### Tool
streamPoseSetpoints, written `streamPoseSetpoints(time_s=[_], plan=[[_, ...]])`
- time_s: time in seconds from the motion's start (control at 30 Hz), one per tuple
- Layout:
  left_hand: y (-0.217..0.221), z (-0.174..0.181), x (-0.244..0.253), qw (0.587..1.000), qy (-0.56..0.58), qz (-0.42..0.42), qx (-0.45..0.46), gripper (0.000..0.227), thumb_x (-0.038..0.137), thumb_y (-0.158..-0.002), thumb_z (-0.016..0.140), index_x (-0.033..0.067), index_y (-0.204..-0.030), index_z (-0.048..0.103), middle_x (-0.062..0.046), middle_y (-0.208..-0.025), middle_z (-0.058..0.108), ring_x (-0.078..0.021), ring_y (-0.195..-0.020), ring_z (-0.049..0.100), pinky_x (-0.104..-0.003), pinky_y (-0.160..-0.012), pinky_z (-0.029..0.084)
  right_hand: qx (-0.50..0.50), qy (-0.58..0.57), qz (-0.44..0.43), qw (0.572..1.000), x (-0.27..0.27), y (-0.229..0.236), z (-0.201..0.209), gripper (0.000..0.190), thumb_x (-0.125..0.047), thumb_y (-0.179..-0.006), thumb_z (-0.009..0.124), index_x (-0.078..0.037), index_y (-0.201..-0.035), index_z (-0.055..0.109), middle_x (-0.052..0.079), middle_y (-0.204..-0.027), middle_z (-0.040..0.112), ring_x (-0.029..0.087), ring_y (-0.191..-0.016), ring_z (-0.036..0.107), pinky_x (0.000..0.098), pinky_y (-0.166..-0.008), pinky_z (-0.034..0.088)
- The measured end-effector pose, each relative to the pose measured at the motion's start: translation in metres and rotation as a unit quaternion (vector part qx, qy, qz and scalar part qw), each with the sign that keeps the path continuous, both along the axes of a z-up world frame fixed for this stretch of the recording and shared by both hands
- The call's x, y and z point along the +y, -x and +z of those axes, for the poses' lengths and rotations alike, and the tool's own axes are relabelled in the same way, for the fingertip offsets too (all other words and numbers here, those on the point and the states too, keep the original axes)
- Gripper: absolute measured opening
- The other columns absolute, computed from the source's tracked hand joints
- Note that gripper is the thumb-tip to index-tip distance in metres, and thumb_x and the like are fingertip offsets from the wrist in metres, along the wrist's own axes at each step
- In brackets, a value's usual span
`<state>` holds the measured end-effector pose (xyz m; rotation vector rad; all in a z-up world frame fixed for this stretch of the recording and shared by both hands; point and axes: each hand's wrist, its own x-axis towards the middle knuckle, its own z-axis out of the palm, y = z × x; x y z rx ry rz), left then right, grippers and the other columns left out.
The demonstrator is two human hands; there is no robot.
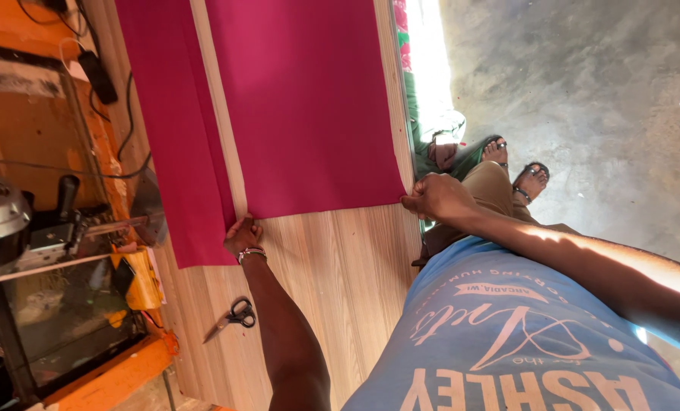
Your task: Aligning and folding pink fabric strips on a wooden workbench
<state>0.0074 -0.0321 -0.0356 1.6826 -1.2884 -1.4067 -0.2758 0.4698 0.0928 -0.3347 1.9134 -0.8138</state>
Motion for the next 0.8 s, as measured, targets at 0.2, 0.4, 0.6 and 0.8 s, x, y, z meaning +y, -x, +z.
streamPoseSetpoints(time_s=[0.2, 0.4, 0.6, 0.8], plan=[[0.001, -0.009, -0.010, 1.000, -0.003, 0.018, -0.012, 0.021, -0.005, -0.076, 0.086, 0.0028, -0.091, 0.072, -0.014, -0.071, 0.067, -0.0172, -0.048, 0.061, -0.043, -0.058, 0.066, 0.018, 0.025, 0.002, 1.000, 0.000, -0.002, -0.024, 0.034, -0.047, -0.084, 0.068, -0.019, -0.066, 0.077, 0.004, -0.061, 0.075, 0.030, -0.075, 0.077, 0.0447, -0.075, 0.059], [0.003, -0.003, 0.000, 0.995, 0.027, 0.070, 0.069, 0.026, -0.004, -0.071, 0.077, 0.0069, -0.093, 0.067, -0.023, -0.087, 0.057, -0.0304, -0.050, 0.054, -0.060, -0.071, 0.061, 0.036, 0.037, 0.052, 0.997, 0.010, 0.002, -0.041, 0.043, -0.054, -0.085, 0.061, -0.019, -0.068, 0.079, 0.004, -0.063, 0.076, 0.034, -0.083, 0.077, 0.0473, -0.082, 0.057], [0.007, 0.085, 0.068, 0.801, 0.472, -0.039, -0.366, 0.019, 0.012, -0.085, 0.084, 0.0017, -0.095, 0.071, -0.019, -0.088, 0.060, -0.0405, -0.085, 0.060, -0.049, -0.081, 0.054, 0.009, 0.025, 0.083, 0.996, 0.032, 0.008, -0.007, 0.040, -0.050, -0.087, 0.059, -0.019, -0.073, 0.080, 0.006, -0.070, 0.079, 0.033, -0.088, 0.077, 0.0475, -0.087, 0.057], [-0.030, 0.061, 0.040, 0.731, 0.341, -0.090, -0.584, 0.049, 0.025, -0.084, 0.083, 0.0072, -0.122, 0.058, -0.016, -0.124, 0.061, -0.0368, -0.124, 0.055, -0.053, -0.117, 0.034, 0.021, 0.032, 0.039, 0.999, 0.036, 0.010, -0.015, 0.038, -0.046, -0.091, 0.060, -0.019, -0.076, 0.080, 0.003, -0.068, 0.079, 0.028, -0.081, 0.079, 0.0422, -0.082, 0.058]])
